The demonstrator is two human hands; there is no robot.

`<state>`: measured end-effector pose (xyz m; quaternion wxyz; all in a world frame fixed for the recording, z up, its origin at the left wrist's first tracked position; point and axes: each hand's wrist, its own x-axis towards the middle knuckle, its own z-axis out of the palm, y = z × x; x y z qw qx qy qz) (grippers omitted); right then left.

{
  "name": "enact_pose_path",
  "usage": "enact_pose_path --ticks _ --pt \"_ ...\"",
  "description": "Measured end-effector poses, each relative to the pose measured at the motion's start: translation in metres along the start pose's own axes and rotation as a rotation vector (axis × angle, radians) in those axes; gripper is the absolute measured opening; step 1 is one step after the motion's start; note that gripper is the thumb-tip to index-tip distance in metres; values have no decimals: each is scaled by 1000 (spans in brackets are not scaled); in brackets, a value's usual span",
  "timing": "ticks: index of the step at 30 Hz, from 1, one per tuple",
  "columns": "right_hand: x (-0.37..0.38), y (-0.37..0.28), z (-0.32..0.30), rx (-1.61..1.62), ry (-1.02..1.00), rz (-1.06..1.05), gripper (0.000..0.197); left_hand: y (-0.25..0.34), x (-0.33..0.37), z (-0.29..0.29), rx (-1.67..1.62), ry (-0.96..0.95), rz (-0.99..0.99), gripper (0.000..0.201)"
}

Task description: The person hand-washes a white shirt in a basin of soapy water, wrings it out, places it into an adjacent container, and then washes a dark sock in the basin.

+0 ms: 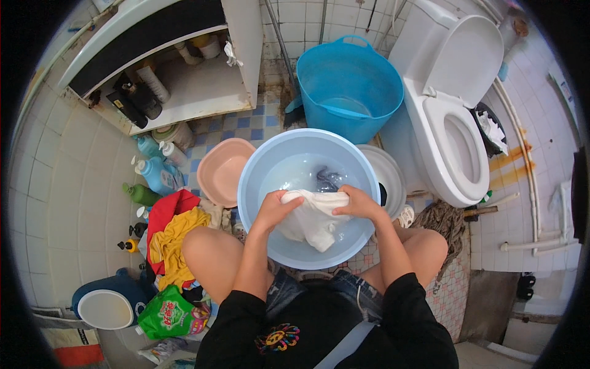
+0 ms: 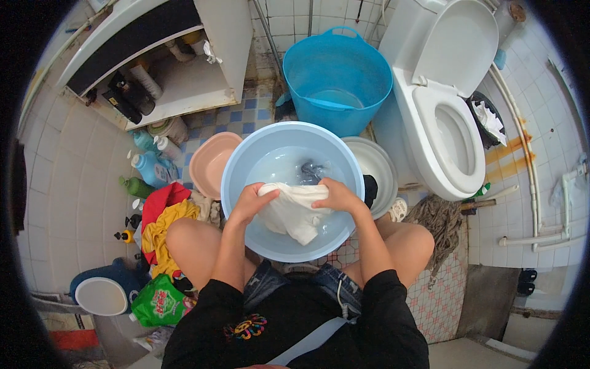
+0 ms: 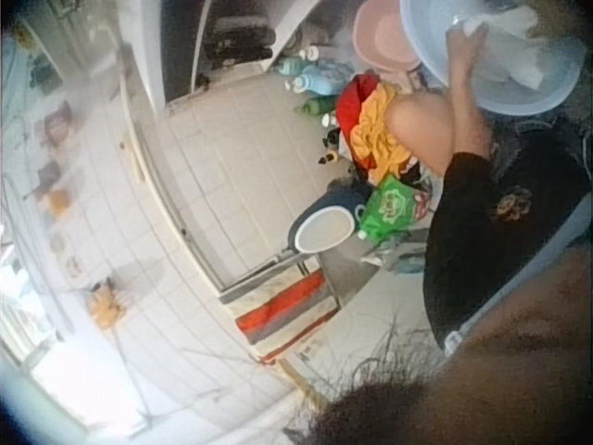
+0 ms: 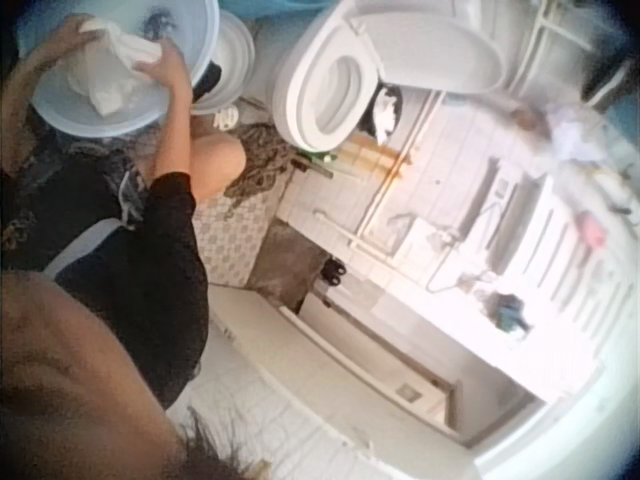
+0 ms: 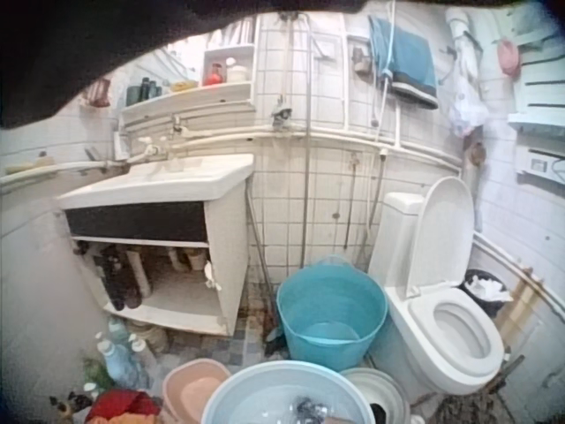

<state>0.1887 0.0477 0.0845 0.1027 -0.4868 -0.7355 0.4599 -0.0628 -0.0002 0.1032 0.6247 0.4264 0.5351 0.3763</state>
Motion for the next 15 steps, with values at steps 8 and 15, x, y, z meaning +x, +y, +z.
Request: enact_pose_path --ticks 8,15 --pt "7 -38 50 129 440 -250 30 -69 37 32 -441 177 52 34" --pt "30 11 94 359 502 -302 44 -81 28 77 -653 38 -122 36"
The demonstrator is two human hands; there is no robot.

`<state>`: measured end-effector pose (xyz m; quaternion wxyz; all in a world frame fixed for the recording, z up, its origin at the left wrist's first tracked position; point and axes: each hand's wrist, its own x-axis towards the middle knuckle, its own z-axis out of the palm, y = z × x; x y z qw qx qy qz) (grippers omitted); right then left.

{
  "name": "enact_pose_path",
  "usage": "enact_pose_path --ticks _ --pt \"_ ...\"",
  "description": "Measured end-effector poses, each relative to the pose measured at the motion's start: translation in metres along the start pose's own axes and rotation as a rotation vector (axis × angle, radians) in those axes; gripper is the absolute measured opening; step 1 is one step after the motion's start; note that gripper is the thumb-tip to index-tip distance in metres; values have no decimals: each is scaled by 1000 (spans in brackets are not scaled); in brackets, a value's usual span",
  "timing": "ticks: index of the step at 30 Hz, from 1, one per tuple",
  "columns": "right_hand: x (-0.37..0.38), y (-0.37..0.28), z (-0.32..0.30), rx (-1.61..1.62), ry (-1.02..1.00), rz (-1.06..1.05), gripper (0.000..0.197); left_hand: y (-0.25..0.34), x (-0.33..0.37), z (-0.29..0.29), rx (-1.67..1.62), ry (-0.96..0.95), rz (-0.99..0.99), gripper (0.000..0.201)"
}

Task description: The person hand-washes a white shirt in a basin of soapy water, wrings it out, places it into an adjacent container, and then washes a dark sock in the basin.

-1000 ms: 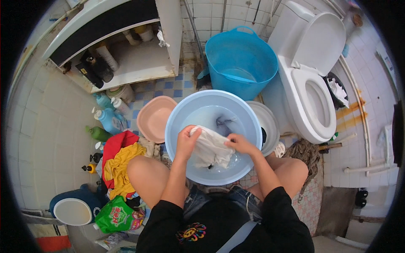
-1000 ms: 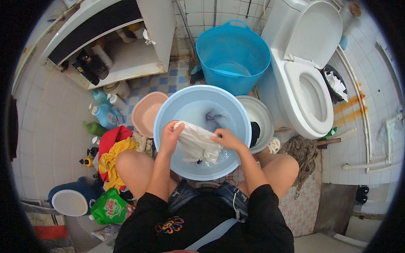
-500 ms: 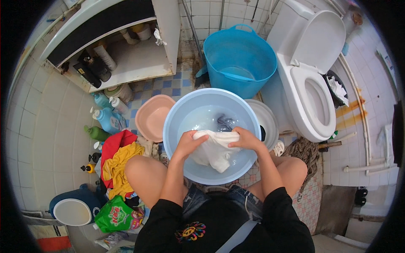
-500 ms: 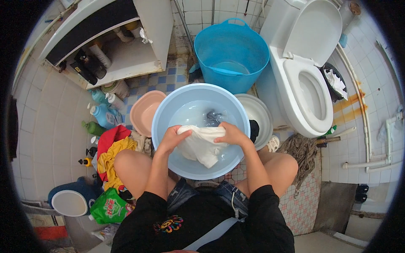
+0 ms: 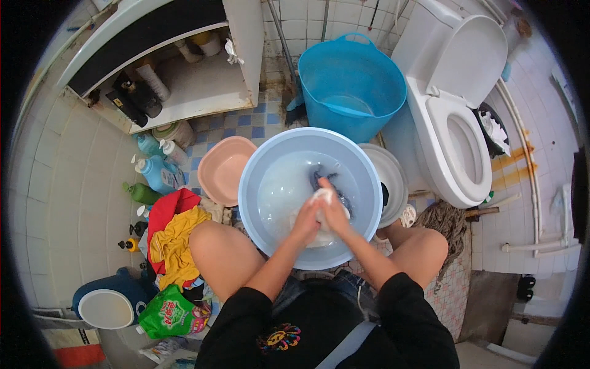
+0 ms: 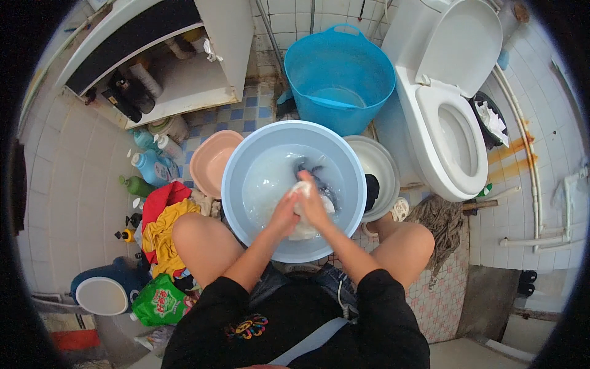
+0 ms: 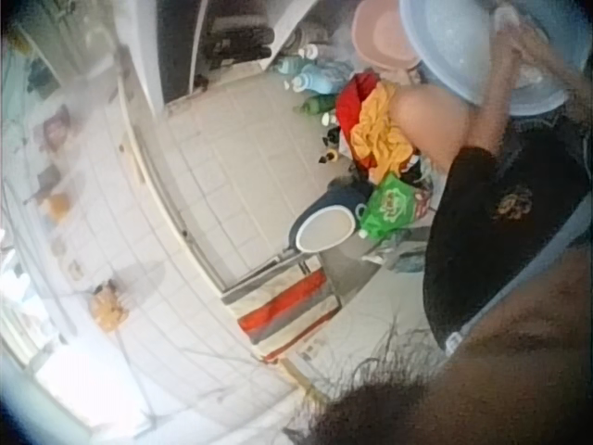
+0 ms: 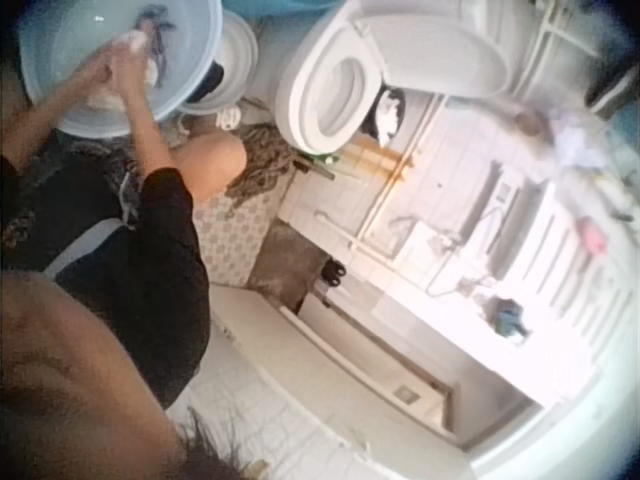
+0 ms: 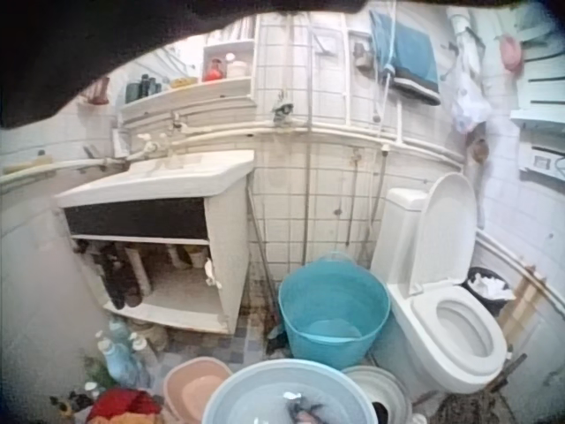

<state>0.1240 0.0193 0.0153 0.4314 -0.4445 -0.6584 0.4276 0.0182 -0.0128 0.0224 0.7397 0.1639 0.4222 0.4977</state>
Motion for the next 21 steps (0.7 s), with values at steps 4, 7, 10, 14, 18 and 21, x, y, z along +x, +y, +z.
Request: enact_pose_path --ticks 4,7,10,14,18,21 --pt "3 3 -10 130 -29 364 50 9 -11 7 353 -35 -15 36" --pt "-16 -44 28 -111 -194 -155 46 18 13 -22 -11 122 214 36" --pt "-16 -39 37 -75 -121 -183 45 15 10 -19 -16 97 193 36" --pt "6 13 -13 127 30 179 48 -2 -2 -6 261 -37 102 33" --pt "-3 -42 8 21 -57 98 45 16 5 -26 176 -18 250 35" --pt "-20 -55 31 -156 -140 -136 43 20 7 -18 -138 220 290 31"
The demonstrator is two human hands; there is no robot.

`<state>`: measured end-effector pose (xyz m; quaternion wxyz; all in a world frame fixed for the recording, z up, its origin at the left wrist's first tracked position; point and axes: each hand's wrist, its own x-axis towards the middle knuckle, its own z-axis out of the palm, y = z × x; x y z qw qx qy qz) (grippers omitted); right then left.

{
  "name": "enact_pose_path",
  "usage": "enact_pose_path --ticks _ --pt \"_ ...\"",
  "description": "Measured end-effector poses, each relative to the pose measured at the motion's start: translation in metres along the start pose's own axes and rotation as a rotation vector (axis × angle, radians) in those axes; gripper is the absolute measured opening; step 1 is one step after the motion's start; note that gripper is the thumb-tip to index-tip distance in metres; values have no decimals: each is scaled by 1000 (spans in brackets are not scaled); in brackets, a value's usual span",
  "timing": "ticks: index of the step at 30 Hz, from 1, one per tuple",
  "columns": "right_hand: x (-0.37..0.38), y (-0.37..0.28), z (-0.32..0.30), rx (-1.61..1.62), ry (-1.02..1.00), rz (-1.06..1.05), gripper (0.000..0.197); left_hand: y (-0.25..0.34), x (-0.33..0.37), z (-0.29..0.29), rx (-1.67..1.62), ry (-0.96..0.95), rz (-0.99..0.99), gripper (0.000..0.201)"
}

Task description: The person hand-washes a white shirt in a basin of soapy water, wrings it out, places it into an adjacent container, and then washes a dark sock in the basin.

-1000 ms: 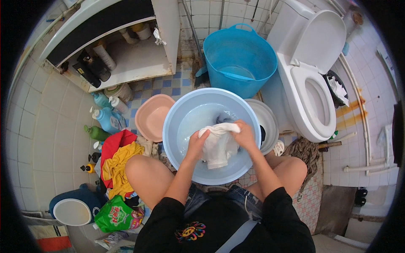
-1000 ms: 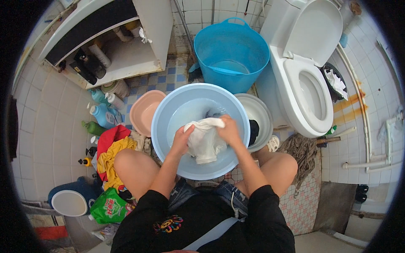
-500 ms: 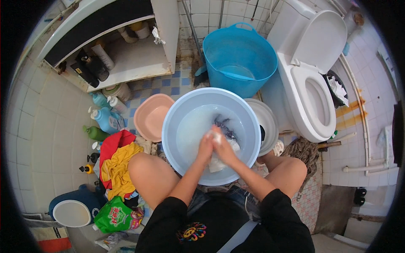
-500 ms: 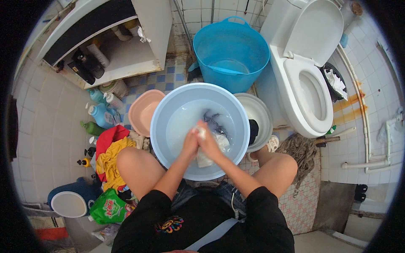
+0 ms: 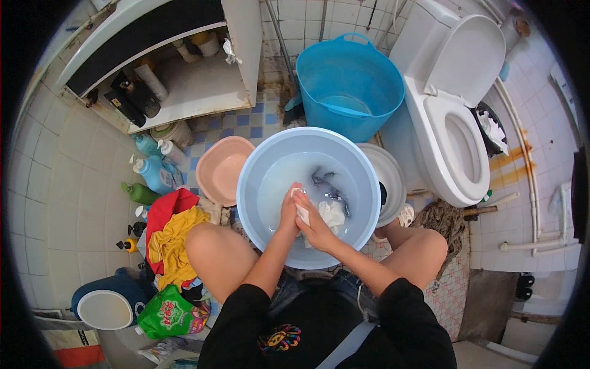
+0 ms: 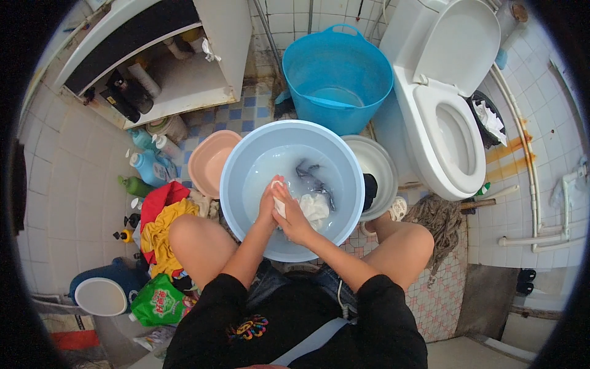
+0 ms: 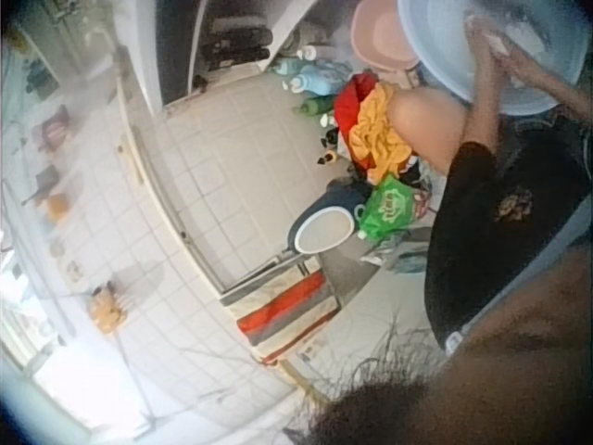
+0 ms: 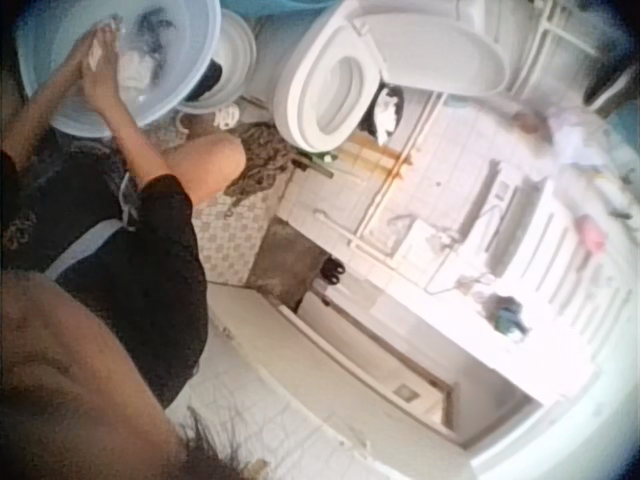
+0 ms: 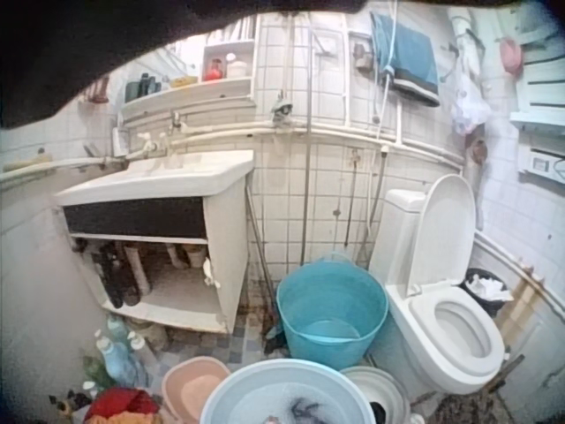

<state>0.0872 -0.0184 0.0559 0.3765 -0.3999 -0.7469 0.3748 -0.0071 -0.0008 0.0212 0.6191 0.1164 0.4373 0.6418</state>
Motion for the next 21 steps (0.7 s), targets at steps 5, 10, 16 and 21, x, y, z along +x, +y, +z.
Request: enact_pose_path --ticks 5,10,16,21 --pt "9 82 -32 243 145 294 43 -9 -23 13 167 -235 -262 32" --pt "7 32 -5 103 4 52 43 -3 9 -17 118 -246 -52 29" --pt "9 71 -28 190 166 174 43 -8 -15 8 105 -257 -259 34" --pt "14 40 -21 104 86 96 42 5 -2 -2 90 -334 -152 35"
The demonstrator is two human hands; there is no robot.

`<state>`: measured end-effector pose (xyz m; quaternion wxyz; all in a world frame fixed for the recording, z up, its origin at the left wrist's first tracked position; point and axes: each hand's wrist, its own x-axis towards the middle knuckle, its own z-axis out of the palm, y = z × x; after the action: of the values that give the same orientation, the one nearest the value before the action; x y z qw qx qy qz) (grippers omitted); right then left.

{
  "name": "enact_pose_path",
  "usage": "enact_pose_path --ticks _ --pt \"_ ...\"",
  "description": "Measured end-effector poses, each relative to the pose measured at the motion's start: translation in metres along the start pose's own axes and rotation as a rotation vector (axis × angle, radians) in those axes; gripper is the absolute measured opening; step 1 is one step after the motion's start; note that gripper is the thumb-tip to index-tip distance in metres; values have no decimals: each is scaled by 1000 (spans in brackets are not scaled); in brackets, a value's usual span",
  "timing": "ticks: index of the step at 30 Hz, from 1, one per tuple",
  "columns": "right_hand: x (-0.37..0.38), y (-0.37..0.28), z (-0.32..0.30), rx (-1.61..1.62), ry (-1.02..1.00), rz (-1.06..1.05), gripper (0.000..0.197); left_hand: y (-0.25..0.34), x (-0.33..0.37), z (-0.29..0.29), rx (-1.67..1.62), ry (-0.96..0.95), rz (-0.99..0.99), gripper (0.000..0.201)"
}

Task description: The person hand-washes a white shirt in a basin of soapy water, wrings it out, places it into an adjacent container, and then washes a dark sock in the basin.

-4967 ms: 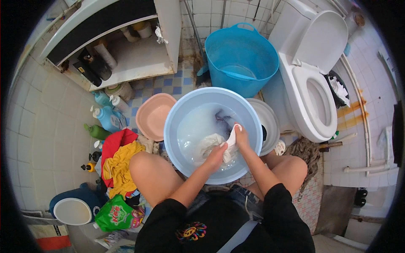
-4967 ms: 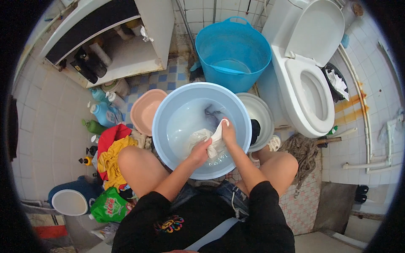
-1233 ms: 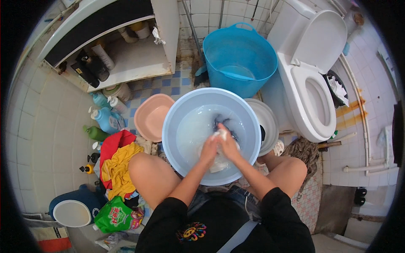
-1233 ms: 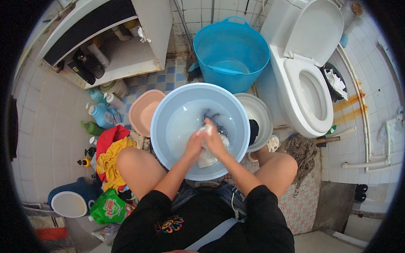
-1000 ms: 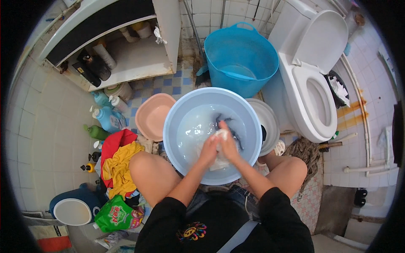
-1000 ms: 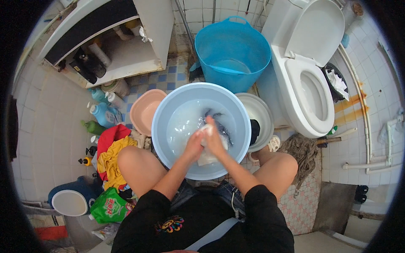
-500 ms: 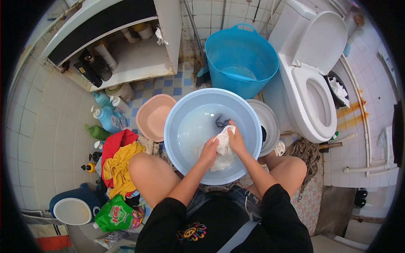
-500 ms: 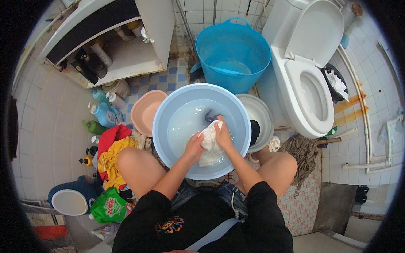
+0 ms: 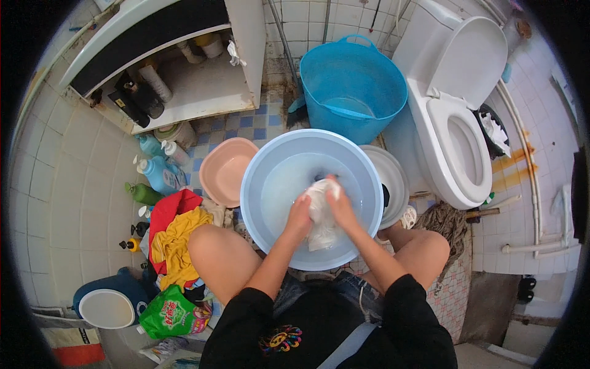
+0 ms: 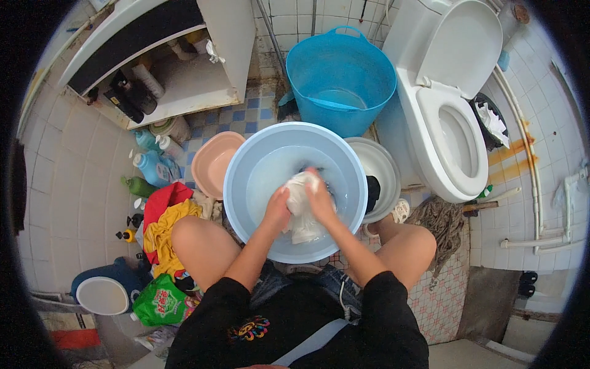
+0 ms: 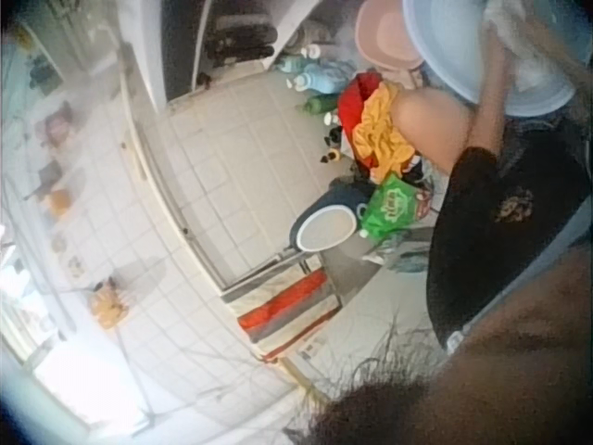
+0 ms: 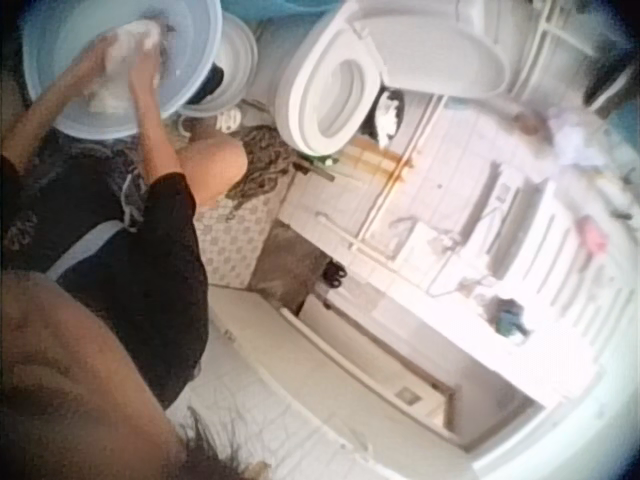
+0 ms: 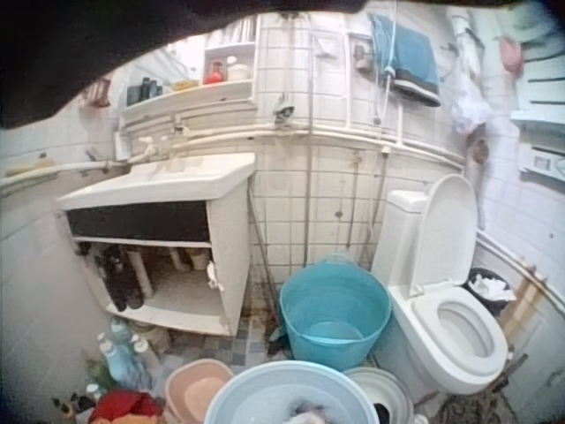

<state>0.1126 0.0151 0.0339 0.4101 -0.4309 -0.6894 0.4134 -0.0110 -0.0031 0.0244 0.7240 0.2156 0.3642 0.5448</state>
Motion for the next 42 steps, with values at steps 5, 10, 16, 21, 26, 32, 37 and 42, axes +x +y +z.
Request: enact_pose_path --ticks 5,10,16,21,26,32,37,42 --pt "-18 -13 25 -236 -101 -121 45 -9 -6 8 -65 129 -61 32" --pt "5 71 -29 445 275 444 46 -9 -13 27 43 -65 -130 33" --pt "-19 -26 21 -20 -150 -68 47 -9 -2 4 -64 151 53 33" --pt "11 45 -34 370 147 420 44 -22 -17 24 249 23 -112 37" --pt "3 5 -12 21 -12 116 44 -22 3 -2 95 109 50 34" --pt "2 14 -6 105 34 50 46 -13 -15 16 20 120 -109 32" --pt "12 37 -24 388 198 417 46 -9 -12 20 -28 93 -119 34" --pt "-18 -24 27 68 -36 -87 41 -4 -6 3 -67 178 -11 30"
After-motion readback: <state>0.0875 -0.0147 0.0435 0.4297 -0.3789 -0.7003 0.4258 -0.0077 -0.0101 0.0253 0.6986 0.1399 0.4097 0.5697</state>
